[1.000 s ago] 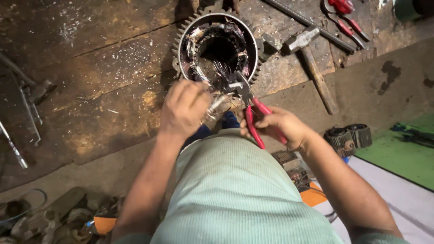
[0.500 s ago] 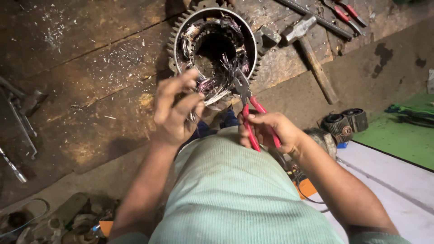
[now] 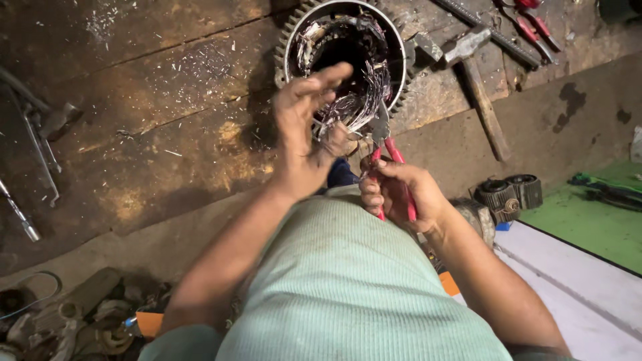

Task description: The person uses pliers to pull copper windings from a motor stator, then uses a hammer and metal rod to drive the windings out of the stator slots. The person repeatedly flips the stator and continues hammering to remove the remaining copper.

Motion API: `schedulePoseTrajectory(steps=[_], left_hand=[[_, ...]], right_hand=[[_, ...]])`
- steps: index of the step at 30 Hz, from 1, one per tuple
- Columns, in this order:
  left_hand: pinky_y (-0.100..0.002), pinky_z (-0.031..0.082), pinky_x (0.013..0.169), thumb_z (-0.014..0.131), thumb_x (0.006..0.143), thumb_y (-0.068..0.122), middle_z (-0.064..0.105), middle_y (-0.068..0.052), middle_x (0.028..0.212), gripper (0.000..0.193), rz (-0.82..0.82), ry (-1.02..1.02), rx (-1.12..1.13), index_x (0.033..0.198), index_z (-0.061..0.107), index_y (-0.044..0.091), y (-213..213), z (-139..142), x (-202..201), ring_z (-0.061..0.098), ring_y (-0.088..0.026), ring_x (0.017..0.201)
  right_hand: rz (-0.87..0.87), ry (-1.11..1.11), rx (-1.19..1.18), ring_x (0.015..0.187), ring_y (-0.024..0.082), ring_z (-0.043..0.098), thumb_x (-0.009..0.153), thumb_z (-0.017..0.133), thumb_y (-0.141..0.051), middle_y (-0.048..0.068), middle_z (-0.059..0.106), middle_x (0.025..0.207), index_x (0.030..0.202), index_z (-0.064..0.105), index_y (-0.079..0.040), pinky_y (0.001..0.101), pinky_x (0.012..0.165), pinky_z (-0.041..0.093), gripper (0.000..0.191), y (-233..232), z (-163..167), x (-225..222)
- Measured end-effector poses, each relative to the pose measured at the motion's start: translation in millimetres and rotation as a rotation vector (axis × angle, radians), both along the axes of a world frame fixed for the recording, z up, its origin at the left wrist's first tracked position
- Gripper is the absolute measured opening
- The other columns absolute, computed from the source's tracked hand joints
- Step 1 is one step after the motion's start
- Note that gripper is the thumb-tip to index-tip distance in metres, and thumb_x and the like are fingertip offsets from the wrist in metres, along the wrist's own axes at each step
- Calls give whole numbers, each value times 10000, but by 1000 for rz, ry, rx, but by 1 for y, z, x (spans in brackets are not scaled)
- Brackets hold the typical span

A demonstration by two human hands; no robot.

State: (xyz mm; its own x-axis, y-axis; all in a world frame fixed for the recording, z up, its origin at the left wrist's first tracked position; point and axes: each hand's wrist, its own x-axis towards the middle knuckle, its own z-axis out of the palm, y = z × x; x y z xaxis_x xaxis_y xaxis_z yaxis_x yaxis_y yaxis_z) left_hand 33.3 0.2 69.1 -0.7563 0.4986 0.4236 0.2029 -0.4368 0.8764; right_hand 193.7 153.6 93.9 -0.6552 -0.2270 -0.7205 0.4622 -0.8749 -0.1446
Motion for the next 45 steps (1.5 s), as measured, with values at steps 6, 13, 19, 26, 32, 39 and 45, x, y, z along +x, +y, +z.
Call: schedulePoseTrajectory(steps=[6,13,19,26,32,39,45], left_hand=[[-466,394,1194,789,893,436,350,-237,1552,1030,95,42,-443,1575,144,11,-2,28,47,440,-403,1427],[-475,475,1082,732,886,174,650,-176,1257,359,198,460,-765,1198,643,20,28,-4,18,596,-418,1171],[-498,491,936,641,923,63,662,-182,1099,190,-103,626,-814,1104,649,4,-15,7,1,603,-367,1011],[-404,542,612,515,1019,38,616,-180,921,132,-401,-340,-813,1123,593,17,-51,41,-5,677,-350,717],[-473,547,802,562,940,-22,656,-231,1049,254,-151,331,-840,1194,571,-29,-59,69,-11,670,-427,948],[-481,569,740,539,1014,59,695,-220,994,213,-204,298,-1149,1216,542,-9,-88,94,-17,714,-385,899],[-440,566,712,535,1011,96,720,-169,990,237,-463,123,-1319,1233,554,17,-192,169,-66,726,-300,864]], right_hand=[[-43,44,114,689,185,520,958,610,-281,75,550,809,1033,563,-56,334,633,455,242,-19,6,-5],[-70,-18,140,719,179,536,972,590,-262,51,564,852,1010,552,-66,373,700,503,204,-39,12,-17],[-104,61,90,743,177,532,986,602,-266,50,572,879,1055,553,-86,374,719,497,200,-39,16,-16],[-91,77,44,745,187,530,1004,609,-283,62,573,882,1062,551,-84,367,705,486,216,-31,10,-12],[-62,70,37,735,192,538,1013,598,-276,81,601,884,1097,572,-72,345,676,472,223,-17,7,-6],[-50,79,8,750,204,553,1018,600,-277,84,609,888,1098,577,-57,356,691,480,236,-13,5,-6],[-42,112,10,751,206,552,994,612,-293,85,605,895,1122,570,-74,370,715,483,257,-16,8,-10]])
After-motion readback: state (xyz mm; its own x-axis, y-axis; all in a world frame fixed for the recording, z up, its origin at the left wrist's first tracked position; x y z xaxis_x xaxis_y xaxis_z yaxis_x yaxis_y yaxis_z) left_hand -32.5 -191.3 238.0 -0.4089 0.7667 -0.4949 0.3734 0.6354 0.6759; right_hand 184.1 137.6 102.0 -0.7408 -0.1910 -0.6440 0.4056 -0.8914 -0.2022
